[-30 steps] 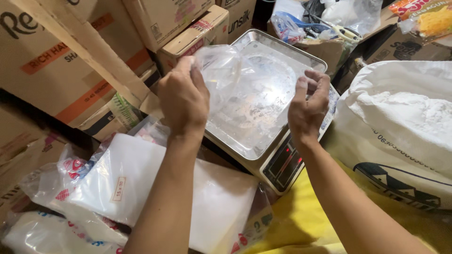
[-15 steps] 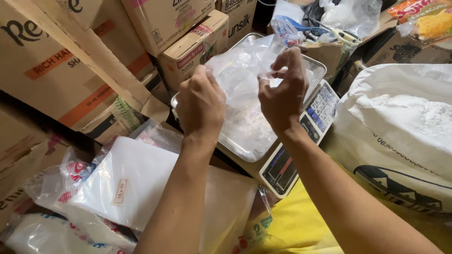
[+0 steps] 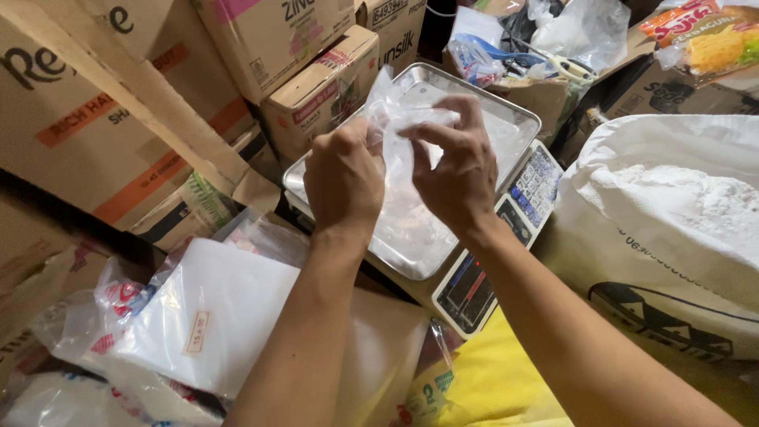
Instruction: The person cuts open a large sack of tapioca flour with scissors, then uses a scoop to transfer the flour into a small plastic bag placed on a digital scale. The person adjusts the amount until the scale reads 480 grams.
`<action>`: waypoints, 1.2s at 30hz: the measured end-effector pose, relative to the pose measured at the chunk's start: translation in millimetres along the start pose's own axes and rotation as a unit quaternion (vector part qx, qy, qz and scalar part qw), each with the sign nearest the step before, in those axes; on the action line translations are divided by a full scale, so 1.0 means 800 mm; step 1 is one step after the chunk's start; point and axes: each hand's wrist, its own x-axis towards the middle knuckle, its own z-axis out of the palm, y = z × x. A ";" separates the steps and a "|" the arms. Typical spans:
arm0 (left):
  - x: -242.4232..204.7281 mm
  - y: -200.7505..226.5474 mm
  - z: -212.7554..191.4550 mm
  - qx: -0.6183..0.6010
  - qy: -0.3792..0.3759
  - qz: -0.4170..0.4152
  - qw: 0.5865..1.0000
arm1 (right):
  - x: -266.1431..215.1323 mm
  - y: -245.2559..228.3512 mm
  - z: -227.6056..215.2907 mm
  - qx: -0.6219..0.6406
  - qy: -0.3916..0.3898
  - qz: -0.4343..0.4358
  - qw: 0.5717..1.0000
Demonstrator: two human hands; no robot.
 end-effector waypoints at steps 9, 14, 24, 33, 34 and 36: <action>0.023 0.014 0.024 -0.015 -0.043 0.005 0.999 | 0.020 0.059 -0.031 -0.057 -0.142 0.076 0.985; 0.030 0.037 0.034 -0.119 -0.057 0.085 0.988 | 0.046 0.110 -0.053 -0.124 -0.209 0.161 0.957; 0.048 0.037 0.075 -0.045 -0.181 0.044 0.982 | 0.096 0.170 -0.101 0.175 -0.302 0.239 0.906; 0.055 0.046 0.100 -0.194 -0.086 -0.007 0.977 | 0.164 0.319 -0.072 0.087 -0.242 0.271 0.927; 0.055 0.051 0.107 -0.210 -0.081 -0.013 0.974 | 0.169 0.338 -0.064 0.077 -0.248 0.269 0.928; 0.057 0.060 0.121 -0.214 -0.080 -0.011 0.973 | 0.179 0.372 -0.044 0.075 -0.244 0.244 0.936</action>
